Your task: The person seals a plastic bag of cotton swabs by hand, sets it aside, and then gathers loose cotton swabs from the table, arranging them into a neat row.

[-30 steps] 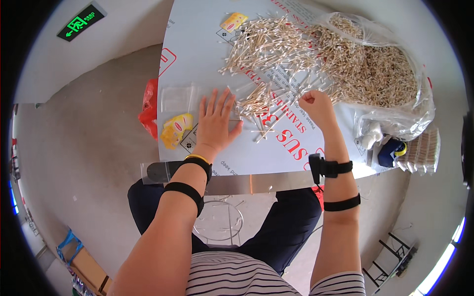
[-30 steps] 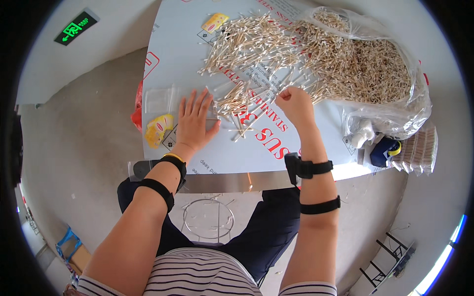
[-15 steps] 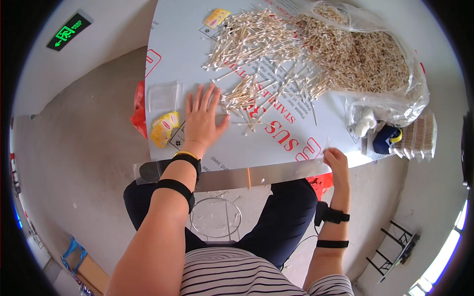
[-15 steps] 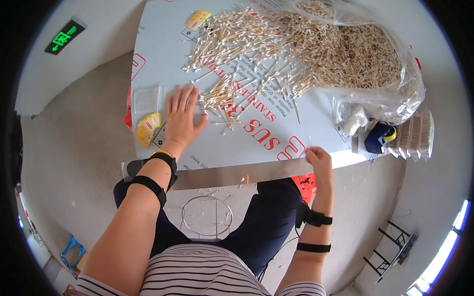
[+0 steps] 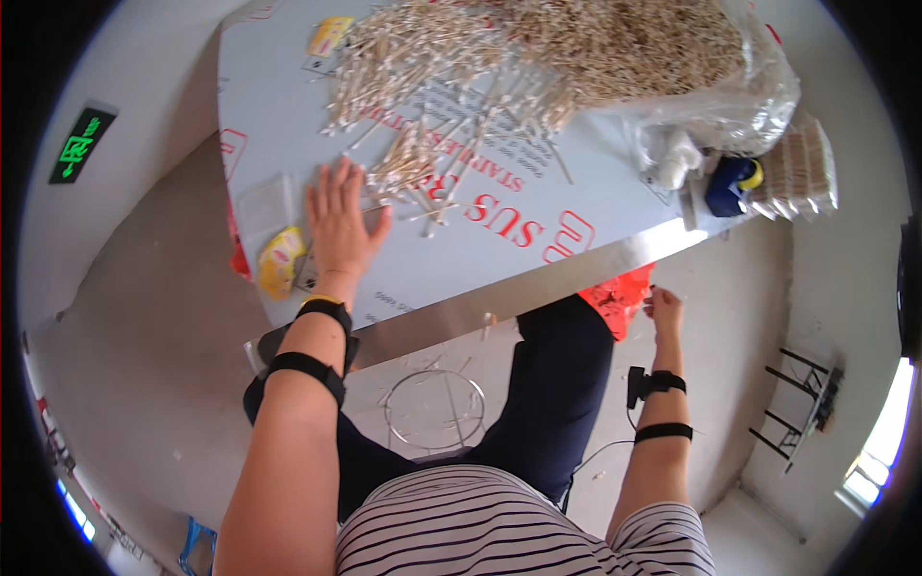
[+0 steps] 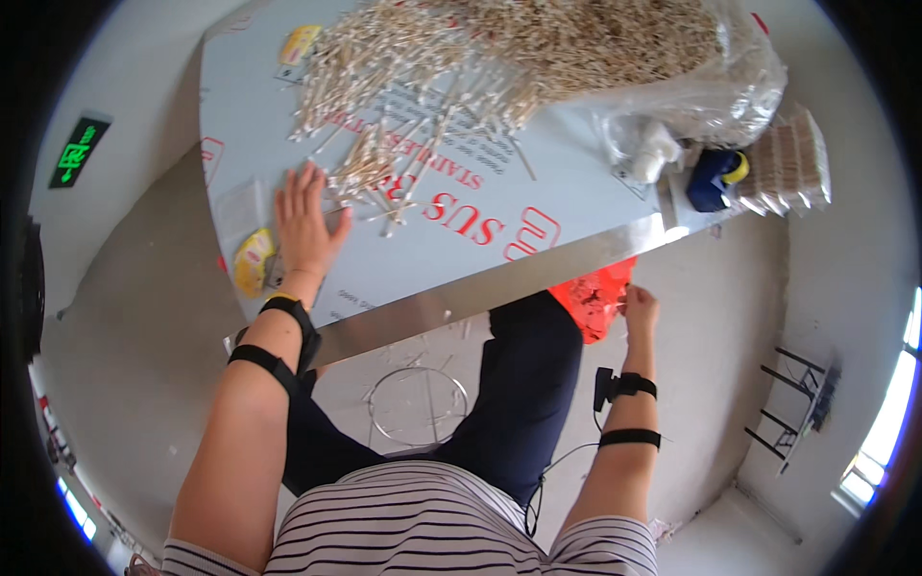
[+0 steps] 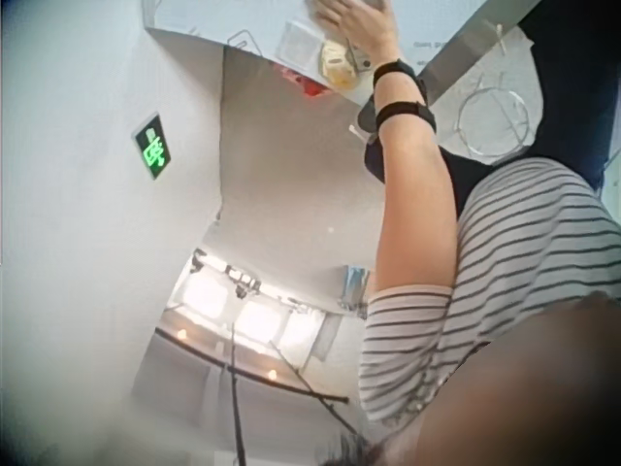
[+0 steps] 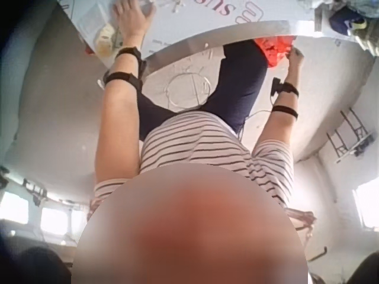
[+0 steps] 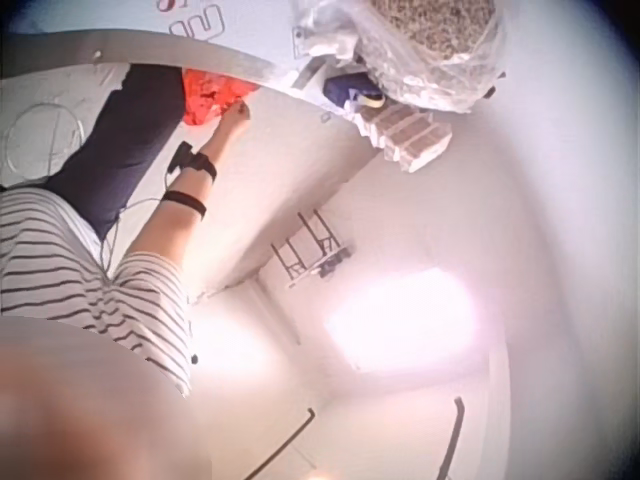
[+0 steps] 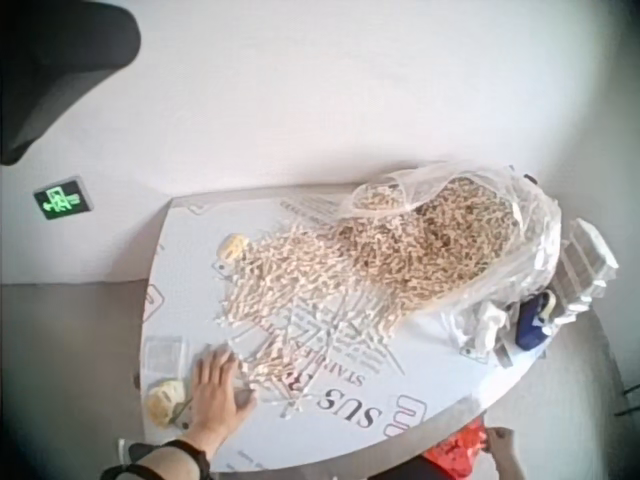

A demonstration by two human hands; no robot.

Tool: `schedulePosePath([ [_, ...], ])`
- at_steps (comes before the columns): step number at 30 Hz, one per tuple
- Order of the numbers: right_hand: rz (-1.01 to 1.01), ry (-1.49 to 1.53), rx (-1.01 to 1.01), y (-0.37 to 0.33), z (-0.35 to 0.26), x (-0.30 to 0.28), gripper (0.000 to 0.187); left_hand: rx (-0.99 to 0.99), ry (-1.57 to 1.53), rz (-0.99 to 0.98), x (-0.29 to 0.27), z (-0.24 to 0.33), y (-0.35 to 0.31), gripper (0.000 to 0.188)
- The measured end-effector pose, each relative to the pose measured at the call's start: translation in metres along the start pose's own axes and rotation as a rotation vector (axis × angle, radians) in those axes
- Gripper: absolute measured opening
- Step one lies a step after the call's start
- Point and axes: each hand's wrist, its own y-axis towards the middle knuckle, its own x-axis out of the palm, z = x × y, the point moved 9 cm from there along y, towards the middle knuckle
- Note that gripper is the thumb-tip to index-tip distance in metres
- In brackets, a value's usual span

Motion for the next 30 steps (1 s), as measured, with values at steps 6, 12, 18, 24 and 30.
schedulePosePath([
  [6, -0.264, -0.06, -0.547, -0.118, -0.211, 0.156, 0.014, -0.029, 0.01, -0.005, -0.011, -0.012, -0.007, 0.065],
  [12, -0.509, -0.248, -1.237, -0.236, -0.313, 0.281, 0.045, -0.034, 0.016, -0.013, -0.01, -0.011, -0.004, 0.061],
  [18, -0.386, -0.254, -1.188, -0.228, -0.322, 0.314, 0.022, -0.05, 0.003, -0.002, -0.014, -0.012, -0.005, 0.061],
  [24, -0.445, -0.166, -1.22, -0.251, -0.323, 0.339, 0.015, -0.058, -0.031, -0.001, -0.017, -0.012, -0.006, 0.063],
  [30, -0.309, -0.116, -1.261, -0.243, -0.333, 0.321, 0.019, -0.055, -0.155, -0.032, -0.021, -0.015, -0.007, 0.059],
])
